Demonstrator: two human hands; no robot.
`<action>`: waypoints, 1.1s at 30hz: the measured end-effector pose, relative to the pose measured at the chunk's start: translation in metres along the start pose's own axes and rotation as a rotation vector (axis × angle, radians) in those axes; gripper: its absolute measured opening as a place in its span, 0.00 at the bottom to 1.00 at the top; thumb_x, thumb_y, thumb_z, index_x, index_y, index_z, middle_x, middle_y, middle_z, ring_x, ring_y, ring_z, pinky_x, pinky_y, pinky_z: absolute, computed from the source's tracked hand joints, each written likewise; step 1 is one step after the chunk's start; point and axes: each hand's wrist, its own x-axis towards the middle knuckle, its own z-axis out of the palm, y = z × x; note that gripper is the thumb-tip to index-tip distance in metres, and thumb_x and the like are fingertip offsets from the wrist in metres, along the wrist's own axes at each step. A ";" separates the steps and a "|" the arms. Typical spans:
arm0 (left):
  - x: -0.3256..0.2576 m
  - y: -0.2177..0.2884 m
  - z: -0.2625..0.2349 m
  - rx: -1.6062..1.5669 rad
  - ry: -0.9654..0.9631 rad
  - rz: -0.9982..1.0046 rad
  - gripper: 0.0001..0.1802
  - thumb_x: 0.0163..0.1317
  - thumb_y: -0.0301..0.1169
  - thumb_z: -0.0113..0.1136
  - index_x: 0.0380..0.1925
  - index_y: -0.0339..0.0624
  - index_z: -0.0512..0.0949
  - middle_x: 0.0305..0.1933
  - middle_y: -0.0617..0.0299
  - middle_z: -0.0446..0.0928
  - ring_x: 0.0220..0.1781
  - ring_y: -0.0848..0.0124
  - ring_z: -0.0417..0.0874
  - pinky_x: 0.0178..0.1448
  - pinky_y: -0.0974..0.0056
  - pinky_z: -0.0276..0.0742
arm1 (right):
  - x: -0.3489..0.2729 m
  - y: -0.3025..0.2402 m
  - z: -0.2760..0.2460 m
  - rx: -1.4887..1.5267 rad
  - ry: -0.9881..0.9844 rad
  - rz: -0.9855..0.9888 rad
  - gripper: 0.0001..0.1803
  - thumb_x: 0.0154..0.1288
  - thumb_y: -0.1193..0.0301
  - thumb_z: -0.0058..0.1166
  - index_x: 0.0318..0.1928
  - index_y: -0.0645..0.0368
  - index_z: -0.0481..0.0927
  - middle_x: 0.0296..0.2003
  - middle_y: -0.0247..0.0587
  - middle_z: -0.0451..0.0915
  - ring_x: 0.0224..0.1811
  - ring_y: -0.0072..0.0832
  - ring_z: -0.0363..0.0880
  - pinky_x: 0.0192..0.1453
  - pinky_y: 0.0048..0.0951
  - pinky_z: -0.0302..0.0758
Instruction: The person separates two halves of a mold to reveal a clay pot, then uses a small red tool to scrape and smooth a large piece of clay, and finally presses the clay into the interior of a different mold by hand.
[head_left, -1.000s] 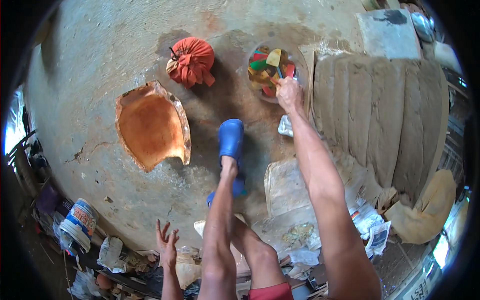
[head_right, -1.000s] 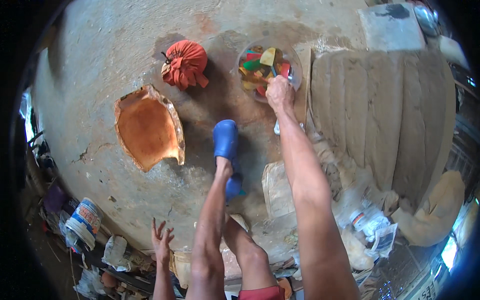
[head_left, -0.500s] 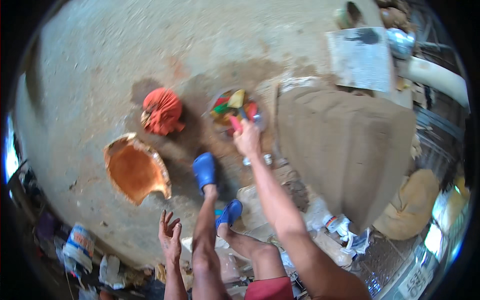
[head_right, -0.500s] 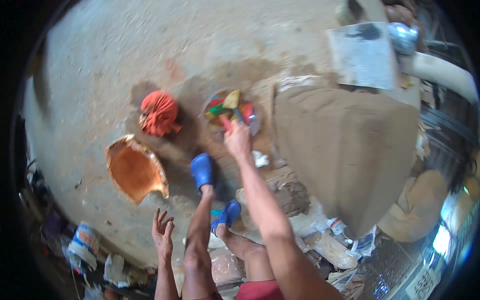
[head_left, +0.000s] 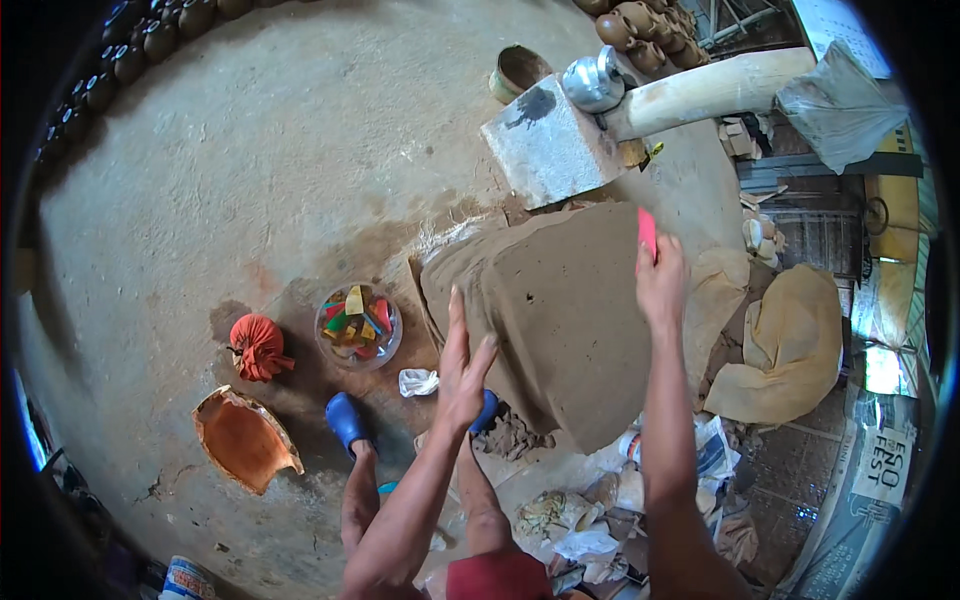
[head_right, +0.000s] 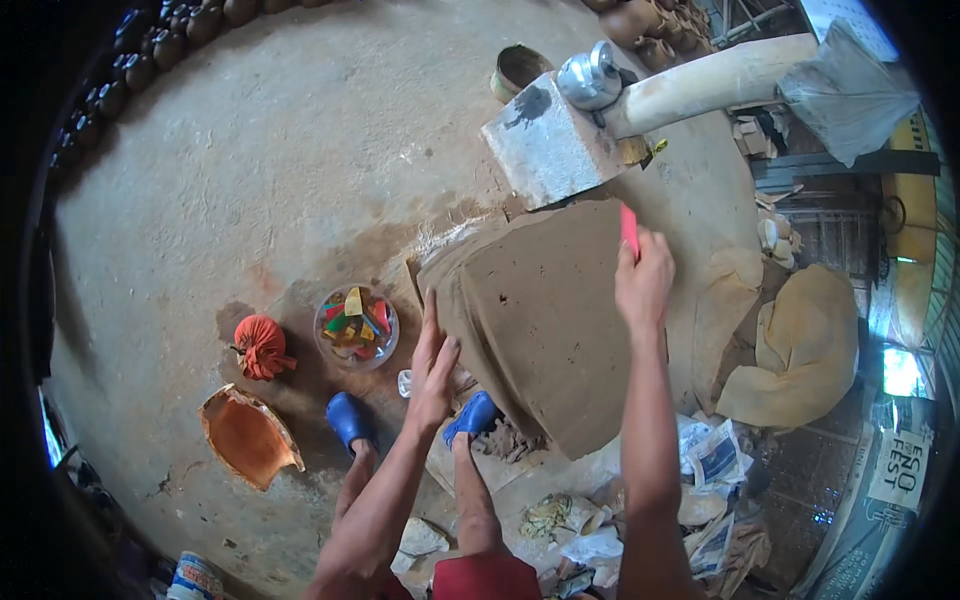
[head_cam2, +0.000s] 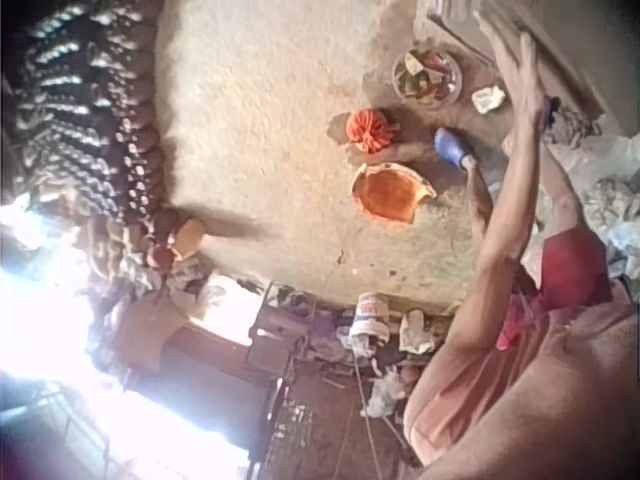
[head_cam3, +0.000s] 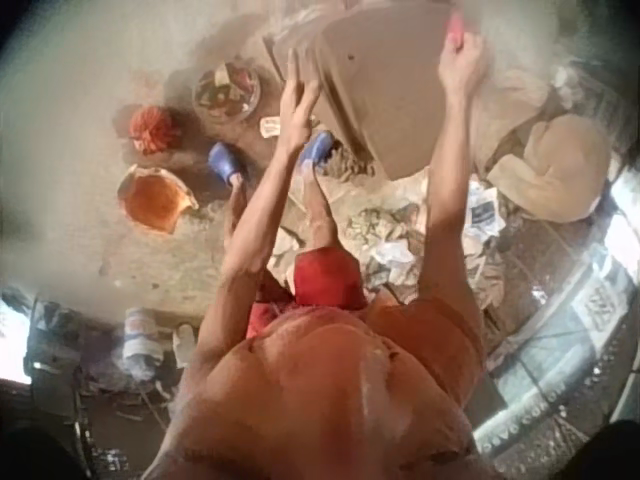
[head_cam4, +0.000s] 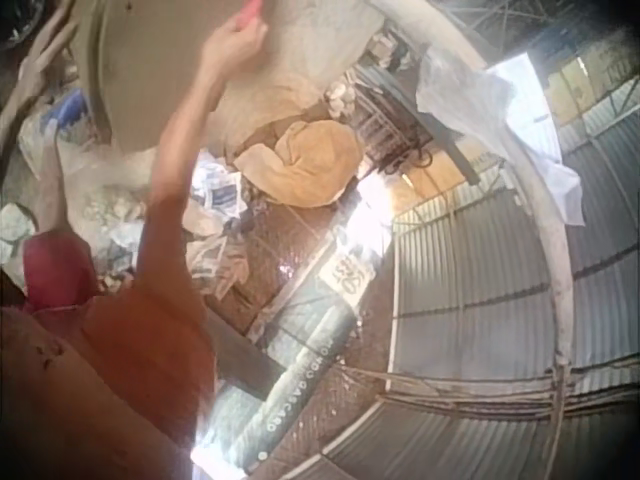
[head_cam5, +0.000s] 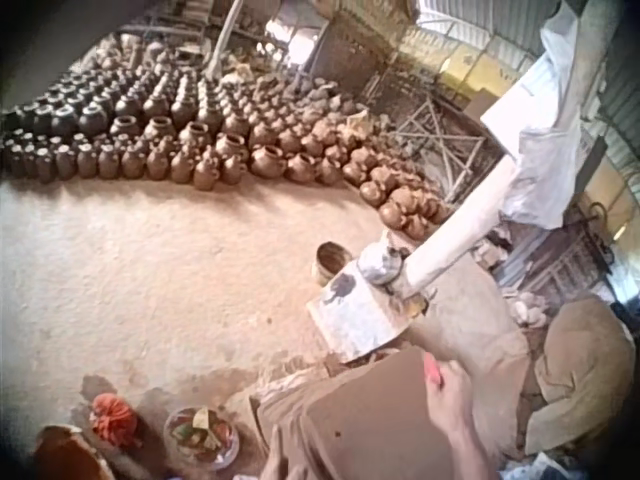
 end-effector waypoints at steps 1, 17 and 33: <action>0.018 0.003 0.023 0.059 0.017 0.047 0.47 0.76 0.46 0.53 0.83 0.37 0.42 0.89 0.47 0.39 0.89 0.56 0.36 0.87 0.53 0.37 | 0.018 0.034 0.004 -0.080 0.013 0.001 0.06 0.70 0.76 0.56 0.44 0.66 0.81 0.39 0.55 0.78 0.44 0.53 0.79 0.49 0.50 0.75; 0.055 -0.036 0.058 -0.404 0.158 0.023 0.52 0.77 0.70 0.29 0.82 0.37 0.49 0.88 0.53 0.47 0.88 0.64 0.46 0.87 0.58 0.39 | -0.045 -0.084 0.045 0.543 -0.435 -0.544 0.09 0.69 0.74 0.55 0.44 0.63 0.85 0.40 0.50 0.79 0.40 0.52 0.86 0.44 0.53 0.83; -0.174 -0.158 0.225 -0.986 0.992 -0.248 0.46 0.75 0.71 0.32 0.85 0.64 0.45 0.89 0.61 0.42 0.89 0.59 0.44 0.86 0.43 0.44 | -0.141 0.069 -0.016 0.458 -0.578 -1.059 0.17 0.63 0.76 0.56 0.52 0.62 0.87 0.39 0.41 0.80 0.49 0.37 0.78 0.51 0.43 0.76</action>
